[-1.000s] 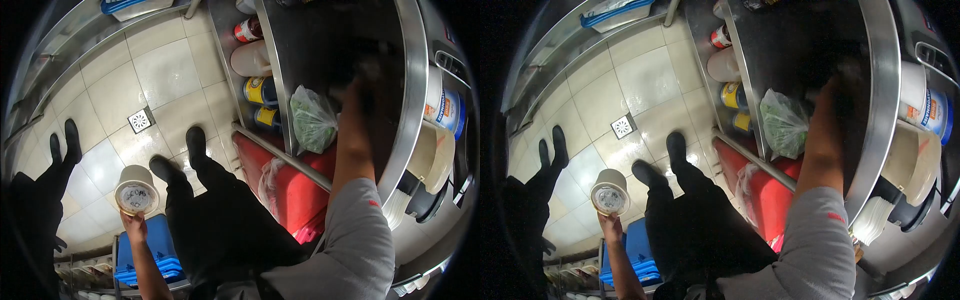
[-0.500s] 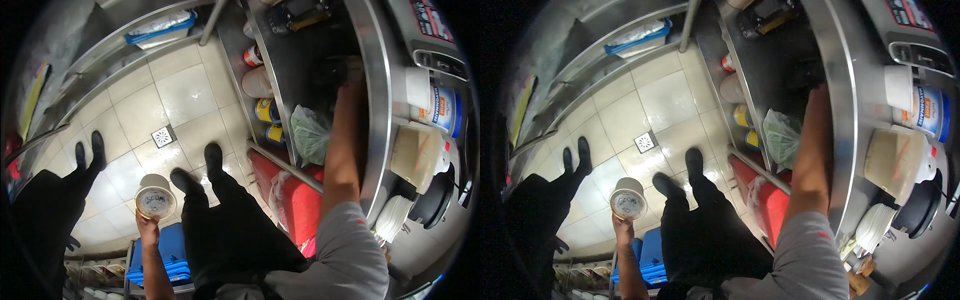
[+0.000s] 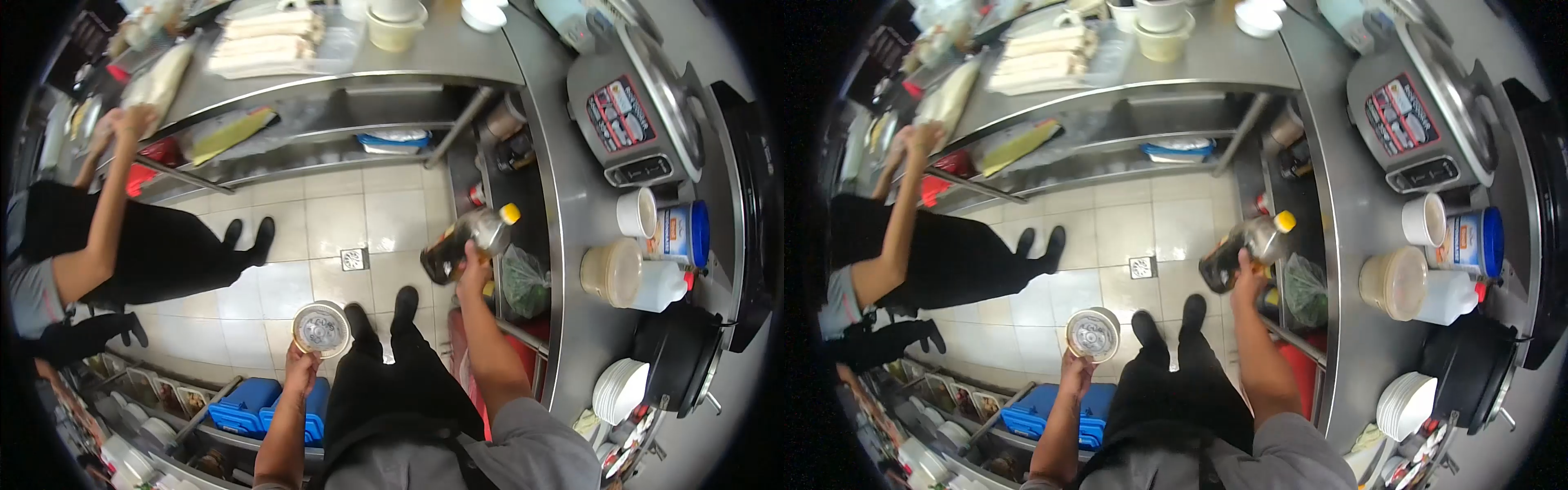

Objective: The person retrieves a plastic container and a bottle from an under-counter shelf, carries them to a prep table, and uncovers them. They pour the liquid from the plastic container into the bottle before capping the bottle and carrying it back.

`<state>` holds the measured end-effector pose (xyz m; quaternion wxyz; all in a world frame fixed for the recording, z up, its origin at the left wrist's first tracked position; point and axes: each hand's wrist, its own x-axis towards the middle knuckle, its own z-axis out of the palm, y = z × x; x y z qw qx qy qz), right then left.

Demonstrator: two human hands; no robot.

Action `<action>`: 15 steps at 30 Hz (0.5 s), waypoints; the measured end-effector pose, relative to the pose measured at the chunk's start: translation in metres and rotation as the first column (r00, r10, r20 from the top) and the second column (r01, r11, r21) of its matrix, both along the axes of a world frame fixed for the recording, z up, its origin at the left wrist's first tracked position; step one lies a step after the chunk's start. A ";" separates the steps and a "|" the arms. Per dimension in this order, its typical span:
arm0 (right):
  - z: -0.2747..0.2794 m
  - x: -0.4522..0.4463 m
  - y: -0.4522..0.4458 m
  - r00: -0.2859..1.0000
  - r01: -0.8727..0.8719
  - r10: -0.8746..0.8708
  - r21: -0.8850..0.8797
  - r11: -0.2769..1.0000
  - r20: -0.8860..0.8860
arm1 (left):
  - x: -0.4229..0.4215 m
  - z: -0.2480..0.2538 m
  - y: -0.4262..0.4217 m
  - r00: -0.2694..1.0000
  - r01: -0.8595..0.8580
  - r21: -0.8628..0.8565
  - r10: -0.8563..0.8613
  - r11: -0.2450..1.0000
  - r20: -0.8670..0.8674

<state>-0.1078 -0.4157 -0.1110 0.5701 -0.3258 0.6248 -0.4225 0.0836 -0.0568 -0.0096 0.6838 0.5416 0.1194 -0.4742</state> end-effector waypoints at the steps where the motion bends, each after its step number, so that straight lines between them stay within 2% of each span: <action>1: 0.025 0.011 0.021 0.996 -0.036 0.035 -0.013 0.999 -0.087 | 0.001 0.005 0.013 1.000 0.018 -0.025 -0.018 1.000 0.012; 2: 0.040 0.016 0.041 0.998 -0.043 0.046 0.056 0.997 -0.052 | 0.002 0.019 0.019 1.000 -0.012 -0.005 0.012 1.000 0.020; 3: 0.052 0.011 0.055 0.986 -0.136 0.147 0.133 0.982 -0.072 | 0.001 0.034 0.021 0.999 -0.044 0.018 0.044 0.999 0.031; 4: 0.051 0.004 0.069 0.972 -0.213 0.220 0.075 0.974 -0.086 | -0.002 0.049 0.024 0.996 -0.078 0.046 0.076 0.996 0.037; 5: 0.063 -0.006 0.083 0.950 -0.296 0.302 0.088 0.951 -0.073 | -0.003 0.064 0.024 0.990 -0.133 0.081 0.129 0.988 0.049; 7: 0.094 -0.029 0.104 0.899 -0.435 0.437 0.055 0.899 -0.031 | 0.002 0.064 0.050 0.993 -0.076 0.077 0.068 0.994 0.098; 8: 0.148 -0.022 0.118 0.908 -0.414 0.411 0.022 0.910 0.085 | 0.003 0.062 0.063 0.992 -0.048 0.077 0.038 0.996 0.119; 10: 0.184 -0.033 0.136 0.895 -0.395 0.395 -0.042 0.918 0.207 | 0.005 0.066 0.077 0.987 -0.060 0.027 0.056 0.998 0.151; 12: 0.188 -0.055 0.142 0.891 -0.394 0.412 -0.122 0.911 0.191 | 0.004 0.071 0.090 0.985 -0.057 0.007 0.055 0.998 0.163; 15: 0.218 -0.073 0.155 0.906 -0.395 0.409 -0.127 0.910 0.110 | -0.004 0.092 0.094 0.975 -0.100 -0.026 0.103 0.995 0.196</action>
